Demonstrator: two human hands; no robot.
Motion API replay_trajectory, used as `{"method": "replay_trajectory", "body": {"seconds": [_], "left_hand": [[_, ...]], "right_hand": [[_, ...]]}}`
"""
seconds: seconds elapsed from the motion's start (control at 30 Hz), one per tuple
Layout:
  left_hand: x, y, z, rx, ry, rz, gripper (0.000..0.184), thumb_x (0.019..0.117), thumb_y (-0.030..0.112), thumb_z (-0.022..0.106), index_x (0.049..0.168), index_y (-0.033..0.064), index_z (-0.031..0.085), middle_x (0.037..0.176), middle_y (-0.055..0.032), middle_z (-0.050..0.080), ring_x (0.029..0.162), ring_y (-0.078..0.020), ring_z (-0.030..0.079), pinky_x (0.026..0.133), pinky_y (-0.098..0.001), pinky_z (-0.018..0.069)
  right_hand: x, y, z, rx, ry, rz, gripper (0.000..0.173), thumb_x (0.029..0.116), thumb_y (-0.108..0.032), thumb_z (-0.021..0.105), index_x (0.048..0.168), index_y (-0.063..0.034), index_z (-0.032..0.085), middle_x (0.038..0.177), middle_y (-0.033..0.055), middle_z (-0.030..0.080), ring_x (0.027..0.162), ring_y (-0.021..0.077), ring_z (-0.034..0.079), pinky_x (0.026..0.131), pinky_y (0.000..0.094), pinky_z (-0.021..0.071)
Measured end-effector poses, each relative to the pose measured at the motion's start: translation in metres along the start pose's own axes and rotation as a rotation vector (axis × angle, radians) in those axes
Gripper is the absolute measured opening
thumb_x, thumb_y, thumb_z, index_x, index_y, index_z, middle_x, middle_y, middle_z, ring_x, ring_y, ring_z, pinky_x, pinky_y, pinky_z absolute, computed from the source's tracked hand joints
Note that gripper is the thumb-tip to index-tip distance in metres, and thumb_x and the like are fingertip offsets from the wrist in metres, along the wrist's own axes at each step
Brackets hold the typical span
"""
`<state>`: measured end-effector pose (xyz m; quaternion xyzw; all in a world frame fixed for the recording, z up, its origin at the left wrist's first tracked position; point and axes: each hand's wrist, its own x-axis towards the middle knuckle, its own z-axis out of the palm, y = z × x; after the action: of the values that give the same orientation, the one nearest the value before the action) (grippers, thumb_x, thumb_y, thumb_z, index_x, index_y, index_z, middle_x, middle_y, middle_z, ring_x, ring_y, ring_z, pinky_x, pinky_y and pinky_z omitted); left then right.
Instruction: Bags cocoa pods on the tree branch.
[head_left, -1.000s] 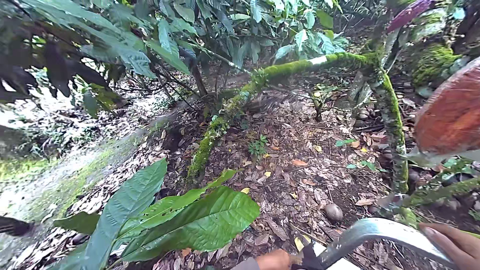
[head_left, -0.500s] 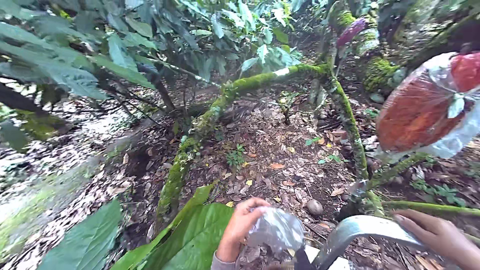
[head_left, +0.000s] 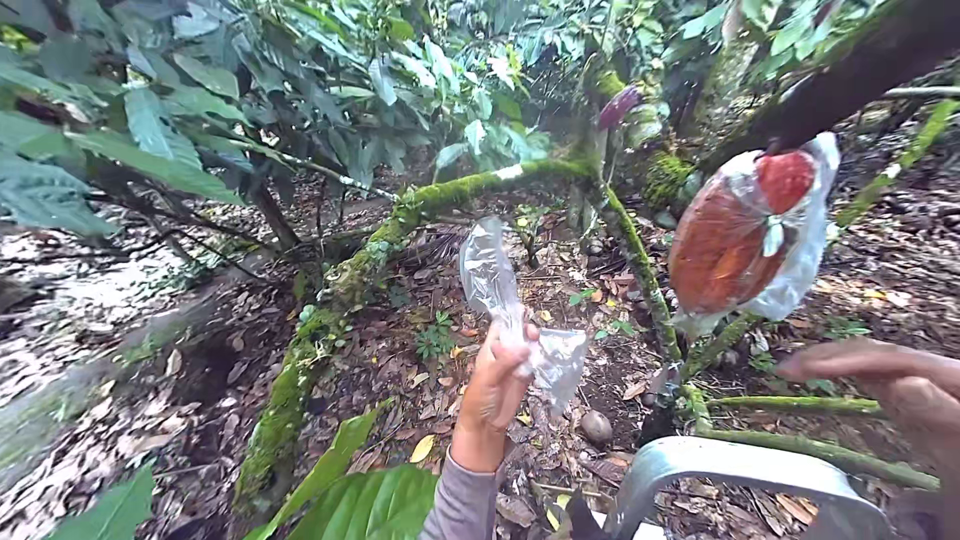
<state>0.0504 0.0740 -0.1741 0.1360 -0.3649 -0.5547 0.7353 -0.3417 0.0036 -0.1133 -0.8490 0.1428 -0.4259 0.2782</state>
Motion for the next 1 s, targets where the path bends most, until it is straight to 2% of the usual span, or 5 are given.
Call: {"method": "replay_trajectory", "body": {"seconds": [0.3,0.6,0.73,0.87,1.0], "left_hand": [[0.008,-0.054,0.059,0.668,0.11,0.068,0.012,0.0925,0.012,0.071,0.09,0.0014,0.067,0.071,-0.0006,0.064,0.06,-0.0064,0.059,0.06,-0.0244,0.0527],[-0.013,-0.069,0.044,1.171,-0.026,0.458,0.015,0.0905,0.016,0.076,0.092,0.0009,0.075,0.085,-0.0045,0.073,0.08,-0.0062,0.07,0.077,-0.0247,0.0596],[-0.018,-0.067,0.03,1.227,-0.081,0.486,0.018,0.0906,0.02,0.077,0.089,0.0027,0.074,0.082,-0.0042,0.072,0.078,-0.0075,0.07,0.076,-0.0252,0.0589],[-0.021,-0.07,0.019,1.31,-0.13,0.524,0.022,0.0925,0.023,0.075,0.082,0.0035,0.073,0.081,-0.0058,0.072,0.077,-0.009,0.069,0.073,-0.0264,0.058],[-0.019,-0.062,0.008,1.28,-0.238,0.384,0.026,0.0894,0.031,0.079,0.095,0.0062,0.075,0.094,-0.0038,0.074,0.091,-0.0122,0.07,0.084,-0.0324,0.0598]], "right_hand": [[0.076,-0.033,0.084,-0.12,0.068,0.061,0.09,0.0847,-0.062,0.072,0.155,-0.0141,0.042,0.15,0.004,0.054,0.129,0.0184,0.059,0.1,0.0412,0.057],[0.097,-0.028,0.116,-0.019,0.372,0.121,0.009,0.0954,-0.02,0.068,0.1,-0.0124,0.07,0.091,-0.0033,0.068,0.071,0.0059,0.062,0.062,0.0231,0.0553],[0.095,-0.031,0.117,0.191,0.386,0.137,0.014,0.0965,-0.015,0.062,0.11,-0.0146,0.06,0.102,-0.0026,0.069,0.082,0.0091,0.068,0.072,0.0272,0.0608],[0.097,-0.04,0.111,0.125,0.288,0.188,0.065,0.0906,-0.044,0.074,0.143,-0.0145,0.05,0.118,-0.0028,0.071,0.1,0.0102,0.07,0.082,0.0288,0.061],[0.097,-0.031,0.108,-0.138,0.304,0.07,0.011,0.0939,-0.015,0.07,0.104,-0.0113,0.074,0.094,-0.0036,0.072,0.082,0.0053,0.068,0.074,0.024,0.06]]}}
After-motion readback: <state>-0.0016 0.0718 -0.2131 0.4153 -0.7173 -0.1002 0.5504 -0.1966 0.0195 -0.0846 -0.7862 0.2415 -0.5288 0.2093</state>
